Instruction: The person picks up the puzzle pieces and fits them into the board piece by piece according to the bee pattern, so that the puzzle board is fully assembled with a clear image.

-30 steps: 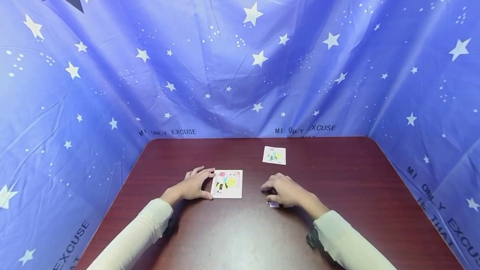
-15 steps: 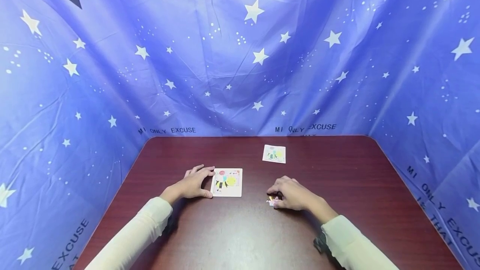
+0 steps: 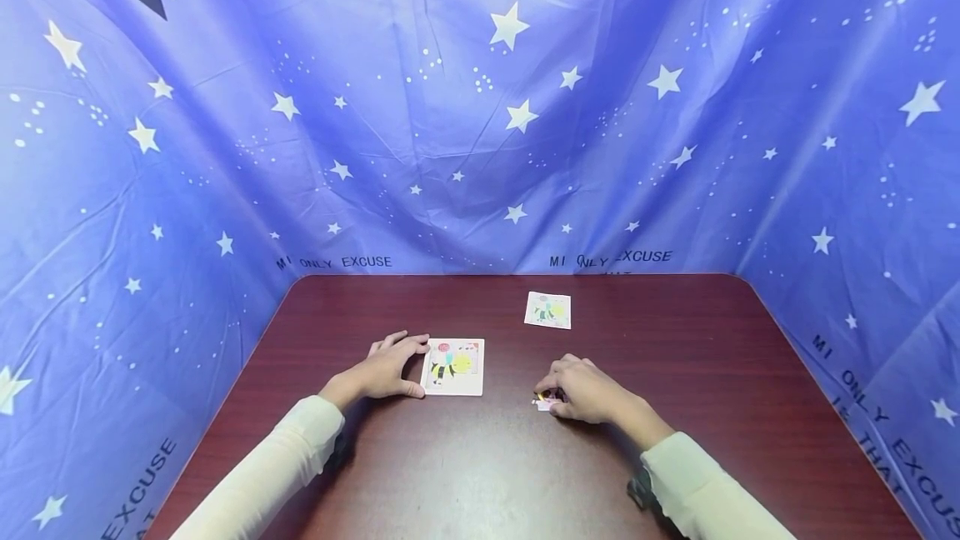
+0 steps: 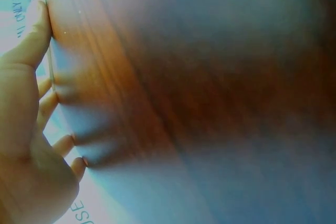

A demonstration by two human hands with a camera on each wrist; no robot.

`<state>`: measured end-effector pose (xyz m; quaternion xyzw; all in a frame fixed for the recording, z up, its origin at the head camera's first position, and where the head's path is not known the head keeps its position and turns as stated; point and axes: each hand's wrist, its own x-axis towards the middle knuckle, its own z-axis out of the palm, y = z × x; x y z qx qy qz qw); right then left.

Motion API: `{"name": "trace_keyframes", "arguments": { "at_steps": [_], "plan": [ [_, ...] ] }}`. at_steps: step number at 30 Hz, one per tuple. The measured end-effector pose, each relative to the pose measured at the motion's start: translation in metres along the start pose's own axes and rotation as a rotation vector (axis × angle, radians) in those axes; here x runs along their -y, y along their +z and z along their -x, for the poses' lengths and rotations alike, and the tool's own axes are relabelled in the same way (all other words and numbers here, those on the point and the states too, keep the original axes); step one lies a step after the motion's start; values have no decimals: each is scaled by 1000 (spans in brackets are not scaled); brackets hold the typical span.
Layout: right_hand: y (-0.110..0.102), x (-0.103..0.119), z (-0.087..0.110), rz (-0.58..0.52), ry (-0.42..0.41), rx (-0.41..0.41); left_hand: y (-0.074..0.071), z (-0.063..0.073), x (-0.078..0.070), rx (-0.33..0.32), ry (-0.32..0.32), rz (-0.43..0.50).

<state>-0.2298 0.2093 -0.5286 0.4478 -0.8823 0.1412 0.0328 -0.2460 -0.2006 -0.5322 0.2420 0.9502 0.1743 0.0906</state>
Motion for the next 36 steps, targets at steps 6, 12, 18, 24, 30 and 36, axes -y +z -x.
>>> {"name": "trace_keyframes", "arguments": {
  "at_steps": [6, 12, 18, 24, 30, 36],
  "plan": [
    [0, 0, -1, -1, 7, -22, -1, 1, 0, 4, 0, -9],
    [0, 1, -3, 11, 26, -28, -1, 1, 1, -2, -2, -4],
    [-1, 2, -6, 18, 36, -36, 1, 2, 0, -5, 0, 2],
    [0, 2, -12, 7, 45, -51, 0, 3, -2, -7, 4, -1],
    [2, 4, -20, -11, 36, -50, -1, 3, -2, -13, 9, 1],
    [3, 9, -30, -50, 52, -27, -1, 2, -2, -7, -1, -3]
  ]
}}
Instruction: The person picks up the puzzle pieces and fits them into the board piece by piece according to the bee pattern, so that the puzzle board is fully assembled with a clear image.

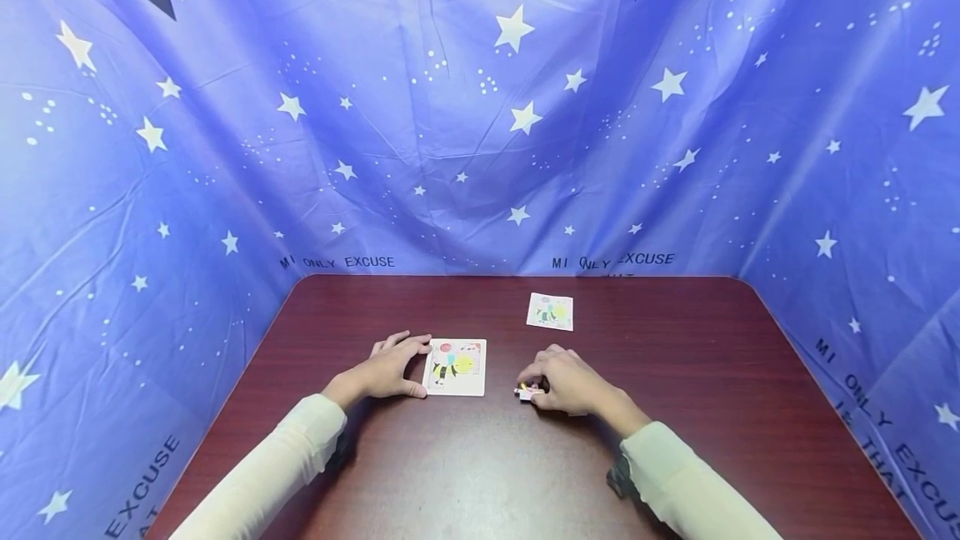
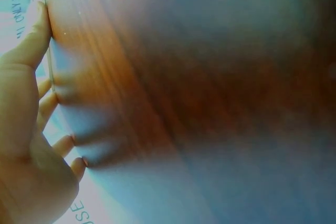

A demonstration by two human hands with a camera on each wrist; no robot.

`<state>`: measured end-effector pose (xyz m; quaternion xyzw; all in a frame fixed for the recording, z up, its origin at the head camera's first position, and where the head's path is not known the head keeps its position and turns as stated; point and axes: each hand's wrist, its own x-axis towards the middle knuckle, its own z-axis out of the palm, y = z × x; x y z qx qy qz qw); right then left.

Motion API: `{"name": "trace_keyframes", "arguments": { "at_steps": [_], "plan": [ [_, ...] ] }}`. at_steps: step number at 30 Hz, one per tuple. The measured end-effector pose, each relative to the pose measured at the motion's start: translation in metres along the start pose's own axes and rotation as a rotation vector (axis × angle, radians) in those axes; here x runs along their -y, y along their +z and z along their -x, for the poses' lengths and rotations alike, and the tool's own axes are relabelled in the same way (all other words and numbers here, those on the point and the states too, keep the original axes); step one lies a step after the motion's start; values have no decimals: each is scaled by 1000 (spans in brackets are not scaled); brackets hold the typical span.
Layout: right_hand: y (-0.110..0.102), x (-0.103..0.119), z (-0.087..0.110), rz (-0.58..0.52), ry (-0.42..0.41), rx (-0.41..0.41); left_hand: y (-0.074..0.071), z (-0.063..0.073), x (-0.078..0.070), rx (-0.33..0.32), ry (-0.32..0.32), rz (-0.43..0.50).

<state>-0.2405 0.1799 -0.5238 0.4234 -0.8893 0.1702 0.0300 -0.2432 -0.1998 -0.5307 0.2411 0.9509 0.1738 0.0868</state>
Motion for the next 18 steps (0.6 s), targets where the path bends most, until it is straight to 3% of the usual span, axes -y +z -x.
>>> {"name": "trace_keyframes", "arguments": {
  "at_steps": [7, 18],
  "plan": [
    [4, 7, -12, -33, -10, -6, 0, 0, 0, 6, -1, 3],
    [9, 18, -33, -26, 38, -13, 1, 0, 2, 7, -6, -2]
  ]
}}
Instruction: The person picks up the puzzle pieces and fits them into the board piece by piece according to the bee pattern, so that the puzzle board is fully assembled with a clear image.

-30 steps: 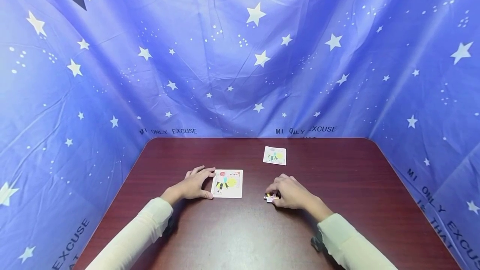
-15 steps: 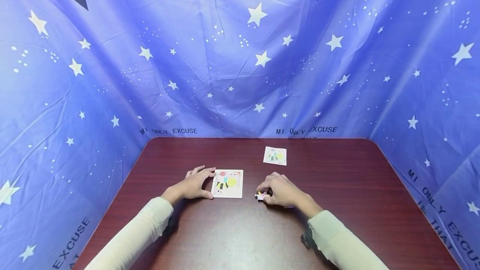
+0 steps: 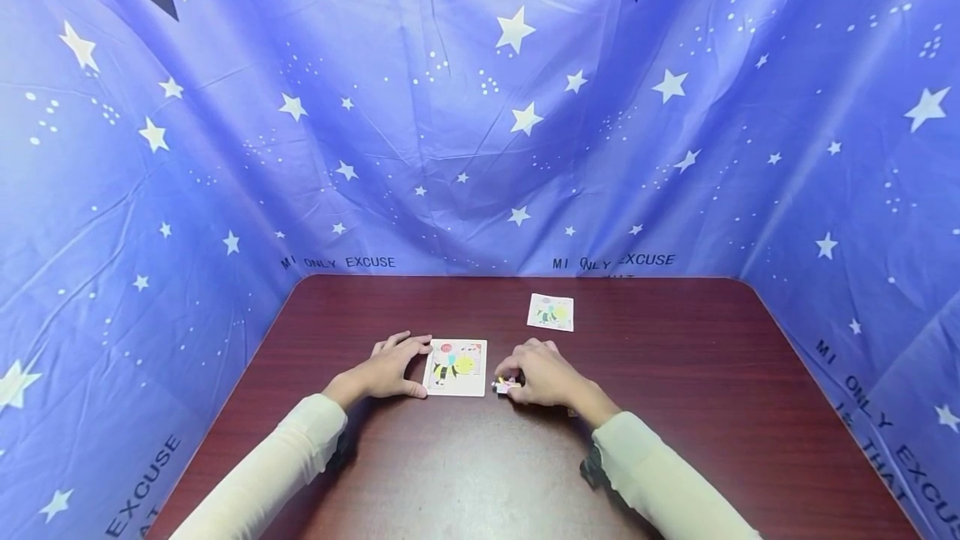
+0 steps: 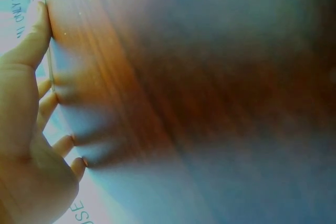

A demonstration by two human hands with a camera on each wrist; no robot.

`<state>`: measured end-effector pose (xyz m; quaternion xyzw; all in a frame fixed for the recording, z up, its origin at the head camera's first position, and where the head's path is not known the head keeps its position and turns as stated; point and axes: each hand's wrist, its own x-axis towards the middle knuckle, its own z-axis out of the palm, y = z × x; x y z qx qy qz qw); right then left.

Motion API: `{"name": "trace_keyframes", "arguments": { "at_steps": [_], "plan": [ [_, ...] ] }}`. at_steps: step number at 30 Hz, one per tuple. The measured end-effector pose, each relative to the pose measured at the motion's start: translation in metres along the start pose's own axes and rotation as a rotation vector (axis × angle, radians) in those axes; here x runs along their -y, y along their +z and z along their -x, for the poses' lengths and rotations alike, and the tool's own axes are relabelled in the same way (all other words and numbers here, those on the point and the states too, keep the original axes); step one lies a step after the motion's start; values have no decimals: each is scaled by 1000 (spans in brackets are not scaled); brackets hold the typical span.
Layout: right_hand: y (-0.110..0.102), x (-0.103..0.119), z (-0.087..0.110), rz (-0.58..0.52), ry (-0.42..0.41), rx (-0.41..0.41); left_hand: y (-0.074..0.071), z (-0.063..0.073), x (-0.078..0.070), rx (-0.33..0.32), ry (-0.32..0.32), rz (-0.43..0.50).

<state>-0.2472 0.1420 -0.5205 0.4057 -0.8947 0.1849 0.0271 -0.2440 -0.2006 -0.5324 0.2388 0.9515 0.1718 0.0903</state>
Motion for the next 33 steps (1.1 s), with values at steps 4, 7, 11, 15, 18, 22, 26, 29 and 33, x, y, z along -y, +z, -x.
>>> {"name": "trace_keyframes", "arguments": {
  "at_steps": [4, 7, 11, 15, 18, 22, 26, 29, 33],
  "plan": [
    [4, 3, -8, 2, 0, 8, -1, 0, -1, 3, 2, 4],
    [8, 6, -15, 0, -10, 9, -2, 0, -2, 10, -2, -1],
    [12, 12, -25, 2, -23, 6, -2, 0, -2, 11, -12, -7],
    [16, 17, -35, 4, -21, 18, -2, 0, -2, 2, -5, -6],
    [19, 21, -41, 6, -15, 40, -1, 0, -1, 8, -3, -10],
    [21, 27, -48, -8, -6, 64, -1, 0, -2, 13, -3, -9],
    [25, 30, -55, -11, -3, 67, -1, 0, -2, 3, 2, -2],
    [28, 32, -59, 2, 0, 74, -2, 0, -1, 7, -4, -3],
    [31, 35, -64, 9, 6, 93, -2, 0, -1, 14, -9, -4]
  ]
}}
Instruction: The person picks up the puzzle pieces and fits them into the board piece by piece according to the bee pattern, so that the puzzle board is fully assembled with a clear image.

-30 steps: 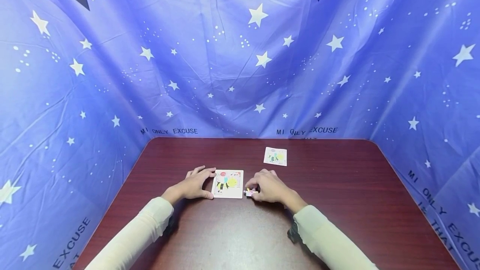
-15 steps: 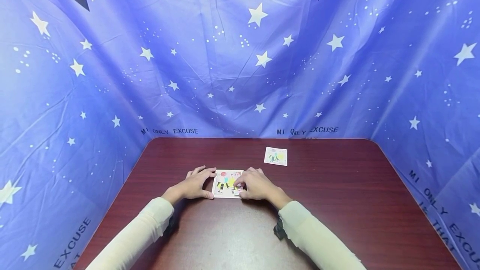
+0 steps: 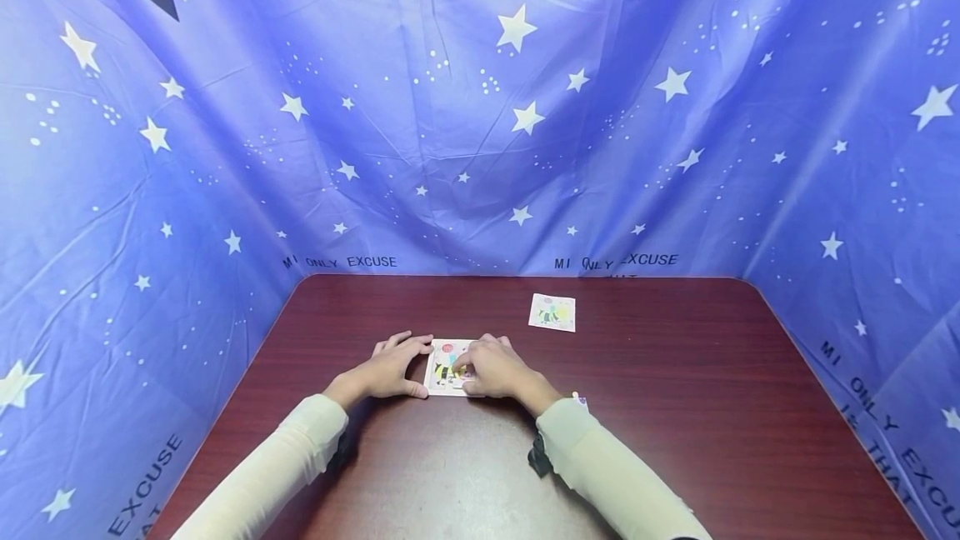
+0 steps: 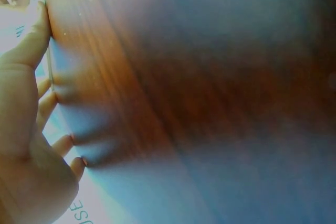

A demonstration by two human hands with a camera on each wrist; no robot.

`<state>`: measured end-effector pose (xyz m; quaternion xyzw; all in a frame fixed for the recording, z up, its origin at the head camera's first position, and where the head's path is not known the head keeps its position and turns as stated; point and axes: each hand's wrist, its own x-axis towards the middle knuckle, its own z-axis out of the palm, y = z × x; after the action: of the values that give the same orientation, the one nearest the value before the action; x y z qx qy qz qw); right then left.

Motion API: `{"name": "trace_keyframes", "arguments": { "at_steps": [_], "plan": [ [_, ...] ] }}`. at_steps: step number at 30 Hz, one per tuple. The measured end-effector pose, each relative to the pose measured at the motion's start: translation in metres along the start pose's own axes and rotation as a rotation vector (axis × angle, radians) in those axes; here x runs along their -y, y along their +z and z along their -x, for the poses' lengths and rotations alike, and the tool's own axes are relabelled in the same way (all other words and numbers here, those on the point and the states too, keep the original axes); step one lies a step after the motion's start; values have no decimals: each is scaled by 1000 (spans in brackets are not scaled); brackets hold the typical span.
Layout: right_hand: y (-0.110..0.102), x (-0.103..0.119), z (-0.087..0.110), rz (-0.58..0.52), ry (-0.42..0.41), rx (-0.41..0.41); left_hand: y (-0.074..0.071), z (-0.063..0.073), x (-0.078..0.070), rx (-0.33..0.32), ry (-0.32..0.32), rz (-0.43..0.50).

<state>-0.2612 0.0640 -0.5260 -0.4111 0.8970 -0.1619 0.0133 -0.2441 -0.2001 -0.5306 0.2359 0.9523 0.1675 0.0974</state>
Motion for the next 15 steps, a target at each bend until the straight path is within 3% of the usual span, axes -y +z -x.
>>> {"name": "trace_keyframes", "arguments": {
  "at_steps": [15],
  "plan": [
    [4, 5, -9, 25, -2, 34, 2, 0, 2, -10, 4, 3]
  ]
}}
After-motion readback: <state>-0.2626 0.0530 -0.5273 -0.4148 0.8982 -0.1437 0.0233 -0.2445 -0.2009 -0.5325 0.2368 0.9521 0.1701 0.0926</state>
